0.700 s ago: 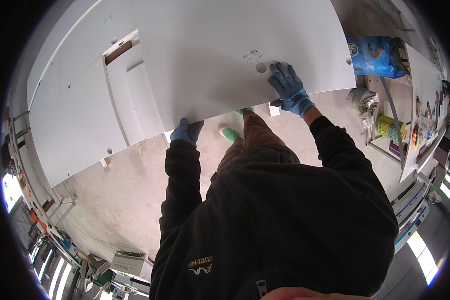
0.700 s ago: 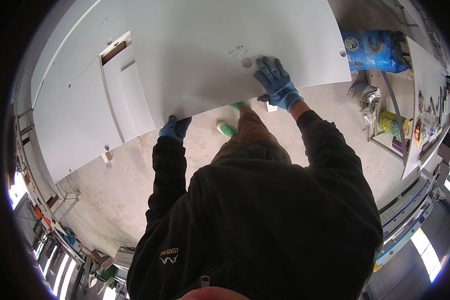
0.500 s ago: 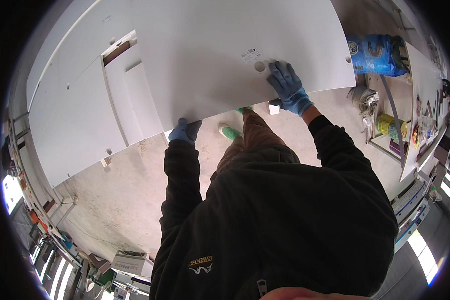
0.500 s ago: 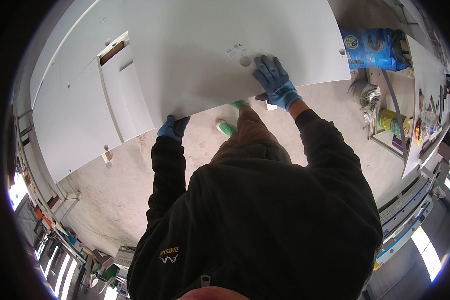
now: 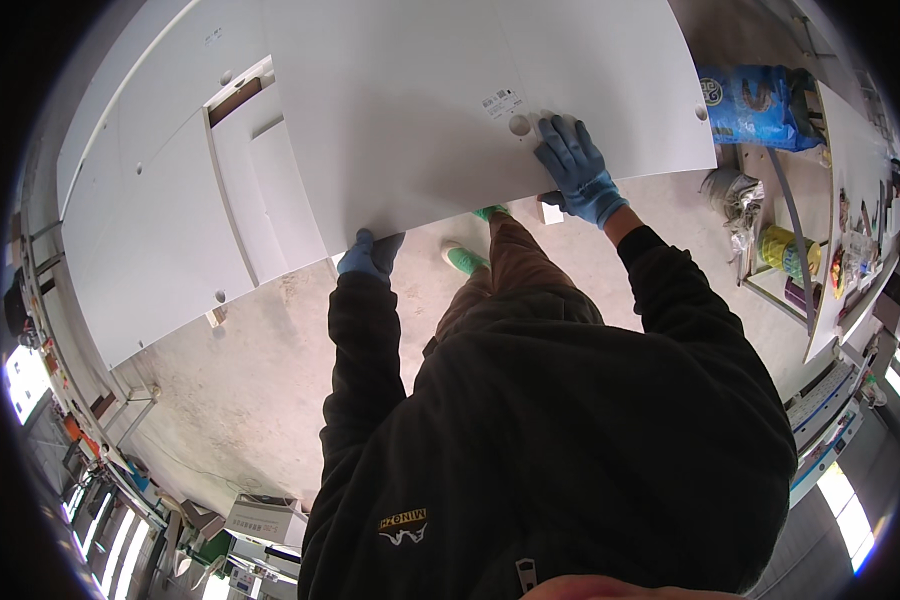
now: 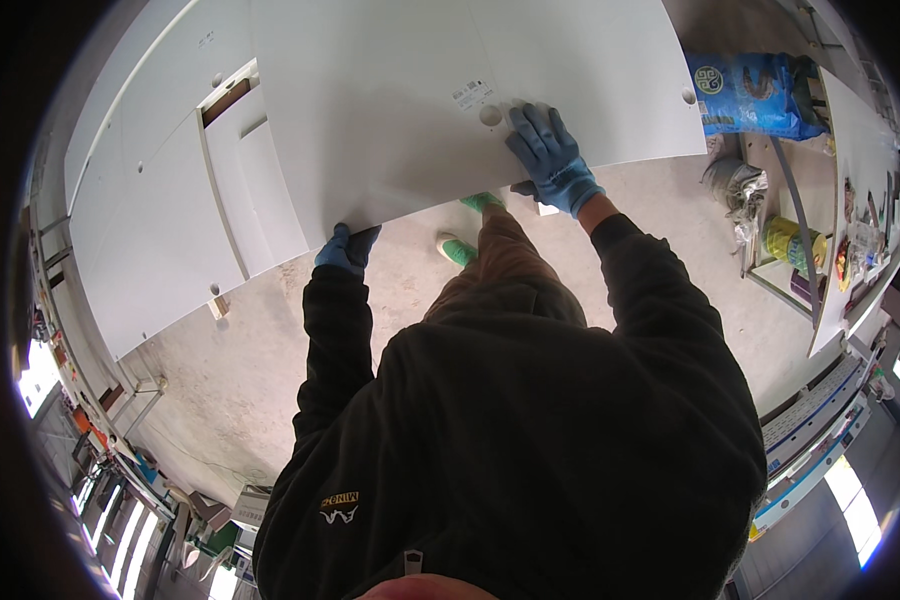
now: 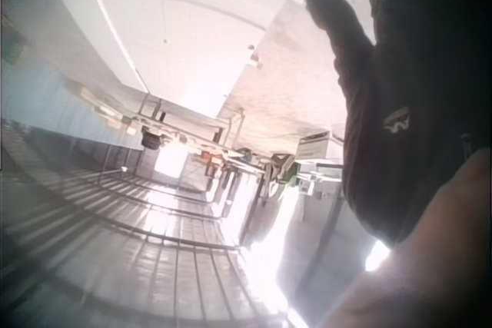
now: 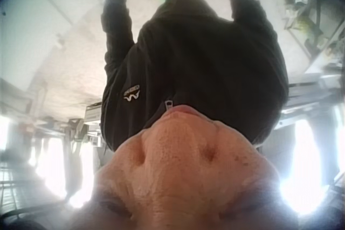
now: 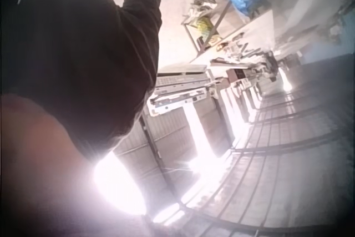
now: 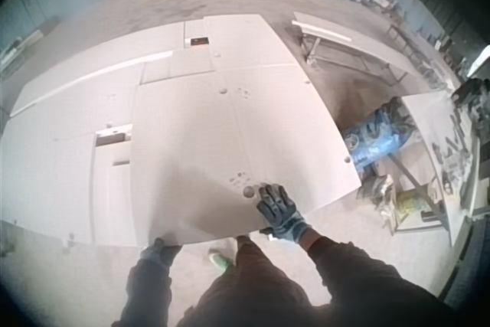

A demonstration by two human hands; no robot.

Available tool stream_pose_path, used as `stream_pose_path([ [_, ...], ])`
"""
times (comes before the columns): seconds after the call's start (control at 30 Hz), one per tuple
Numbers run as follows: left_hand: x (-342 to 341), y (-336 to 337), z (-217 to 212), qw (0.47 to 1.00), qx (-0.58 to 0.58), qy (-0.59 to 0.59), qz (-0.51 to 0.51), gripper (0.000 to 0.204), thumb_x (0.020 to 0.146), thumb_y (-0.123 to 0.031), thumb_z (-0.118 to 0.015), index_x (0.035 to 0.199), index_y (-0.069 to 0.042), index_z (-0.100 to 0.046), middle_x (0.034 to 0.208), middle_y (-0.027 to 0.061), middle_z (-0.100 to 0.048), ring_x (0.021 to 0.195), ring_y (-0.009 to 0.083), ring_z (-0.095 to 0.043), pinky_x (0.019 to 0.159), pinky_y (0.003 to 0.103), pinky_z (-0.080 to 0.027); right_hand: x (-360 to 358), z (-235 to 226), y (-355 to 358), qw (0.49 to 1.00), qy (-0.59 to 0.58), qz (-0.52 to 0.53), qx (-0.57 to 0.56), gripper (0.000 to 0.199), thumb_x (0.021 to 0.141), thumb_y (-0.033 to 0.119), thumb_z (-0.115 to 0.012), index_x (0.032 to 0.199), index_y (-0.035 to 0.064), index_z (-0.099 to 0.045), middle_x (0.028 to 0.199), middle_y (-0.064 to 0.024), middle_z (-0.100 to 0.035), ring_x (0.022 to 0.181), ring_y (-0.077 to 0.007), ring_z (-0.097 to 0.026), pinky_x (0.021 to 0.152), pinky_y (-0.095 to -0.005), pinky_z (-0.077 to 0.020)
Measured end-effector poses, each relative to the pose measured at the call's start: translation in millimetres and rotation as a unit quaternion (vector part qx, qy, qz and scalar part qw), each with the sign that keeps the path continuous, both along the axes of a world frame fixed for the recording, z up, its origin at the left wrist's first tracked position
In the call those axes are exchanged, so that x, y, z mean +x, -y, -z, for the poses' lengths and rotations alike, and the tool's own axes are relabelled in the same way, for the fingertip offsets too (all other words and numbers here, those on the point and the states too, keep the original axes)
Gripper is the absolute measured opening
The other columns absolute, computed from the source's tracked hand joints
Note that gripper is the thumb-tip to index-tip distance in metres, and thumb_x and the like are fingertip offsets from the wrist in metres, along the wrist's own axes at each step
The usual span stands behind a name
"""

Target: The person lifts and stacks white flat panels on a workbench, aligning them by hand. The person also places a dark rectangular panel and a long brown trim piece on top of the stack.

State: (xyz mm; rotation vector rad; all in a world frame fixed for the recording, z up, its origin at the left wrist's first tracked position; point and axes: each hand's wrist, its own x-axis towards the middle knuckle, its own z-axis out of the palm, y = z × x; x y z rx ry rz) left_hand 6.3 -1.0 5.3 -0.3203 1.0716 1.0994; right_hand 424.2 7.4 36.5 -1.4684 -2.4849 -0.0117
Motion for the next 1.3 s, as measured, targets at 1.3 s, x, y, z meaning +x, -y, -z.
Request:
stream_pose_path([
  [1.3,-43.2,14.5,4.1,0.978,-0.056,-0.198,0.045,0.06,0.108,-0.045,-0.048,0.132,0.009,-0.053,0.126,0.0261,-0.066,0.116,0.0442,-0.066,0.1,0.054,-0.058,-4.7,-2.5,5.2,0.999,0.012,-0.009,-0.036,0.087,0.063,0.037,-0.09,0.136,0.0059,-0.054,0.16,-0.022,-0.034,0.149,-0.0428,-0.031,0.12,-0.059,-0.0295],
])
